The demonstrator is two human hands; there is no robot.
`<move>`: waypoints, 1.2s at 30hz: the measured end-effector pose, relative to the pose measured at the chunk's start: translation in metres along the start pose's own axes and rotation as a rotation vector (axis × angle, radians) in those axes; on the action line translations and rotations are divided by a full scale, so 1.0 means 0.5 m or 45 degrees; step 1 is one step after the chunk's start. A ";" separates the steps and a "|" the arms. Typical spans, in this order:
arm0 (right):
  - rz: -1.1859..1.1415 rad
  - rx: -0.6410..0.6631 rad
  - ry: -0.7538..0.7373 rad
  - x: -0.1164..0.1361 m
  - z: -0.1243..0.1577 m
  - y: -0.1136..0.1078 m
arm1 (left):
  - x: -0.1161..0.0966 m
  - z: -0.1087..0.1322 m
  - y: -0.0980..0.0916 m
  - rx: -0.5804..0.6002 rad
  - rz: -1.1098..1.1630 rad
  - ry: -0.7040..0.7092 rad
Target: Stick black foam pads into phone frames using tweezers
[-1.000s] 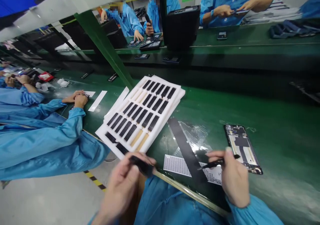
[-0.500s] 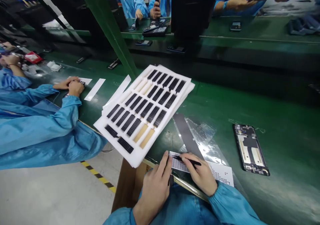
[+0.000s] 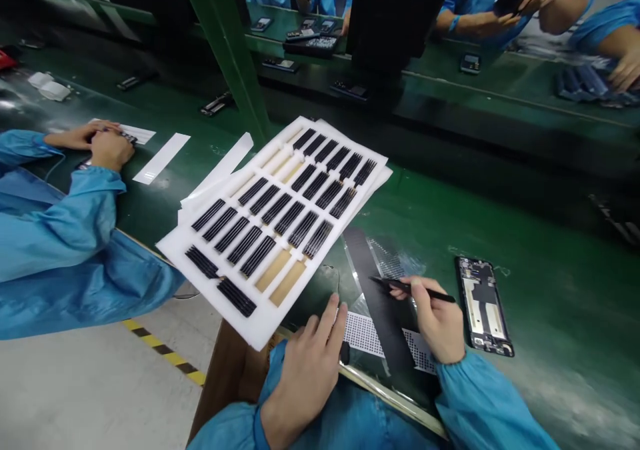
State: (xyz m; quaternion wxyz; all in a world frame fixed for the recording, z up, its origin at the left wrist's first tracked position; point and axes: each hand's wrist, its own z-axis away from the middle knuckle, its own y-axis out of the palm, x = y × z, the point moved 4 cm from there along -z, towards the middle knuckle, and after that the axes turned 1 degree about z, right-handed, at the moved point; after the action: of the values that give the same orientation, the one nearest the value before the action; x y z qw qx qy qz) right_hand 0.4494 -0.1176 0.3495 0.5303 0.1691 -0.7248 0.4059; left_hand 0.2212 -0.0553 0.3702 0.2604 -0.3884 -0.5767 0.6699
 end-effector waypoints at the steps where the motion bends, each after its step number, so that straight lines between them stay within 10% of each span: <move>1: 0.003 0.017 0.025 -0.008 -0.015 -0.009 | -0.006 -0.019 -0.001 0.043 0.048 0.000; 8: 0.034 0.144 0.096 -0.038 -0.035 -0.033 | -0.048 -0.125 0.018 0.155 0.499 -0.005; 18: -0.128 0.182 0.229 -0.034 -0.038 -0.021 | -0.051 -0.155 0.032 0.275 0.547 0.021; 24: -0.439 -0.099 0.298 0.017 0.010 -0.039 | -0.028 -0.153 0.022 -0.133 1.816 -0.426; 28: -0.306 -0.192 0.253 0.055 0.063 -0.021 | -0.055 -0.152 0.015 -0.106 2.810 -0.524; 36: -0.143 -0.308 0.044 0.105 0.095 0.006 | -0.067 -0.138 -0.016 -0.040 3.029 -0.533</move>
State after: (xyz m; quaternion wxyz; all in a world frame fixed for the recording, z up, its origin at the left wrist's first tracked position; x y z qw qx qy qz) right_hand 0.3974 -0.1423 0.3906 0.5813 0.1373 -0.7485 0.2880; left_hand 0.2958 -0.0408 0.3832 -0.6223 -0.5635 0.1025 0.5336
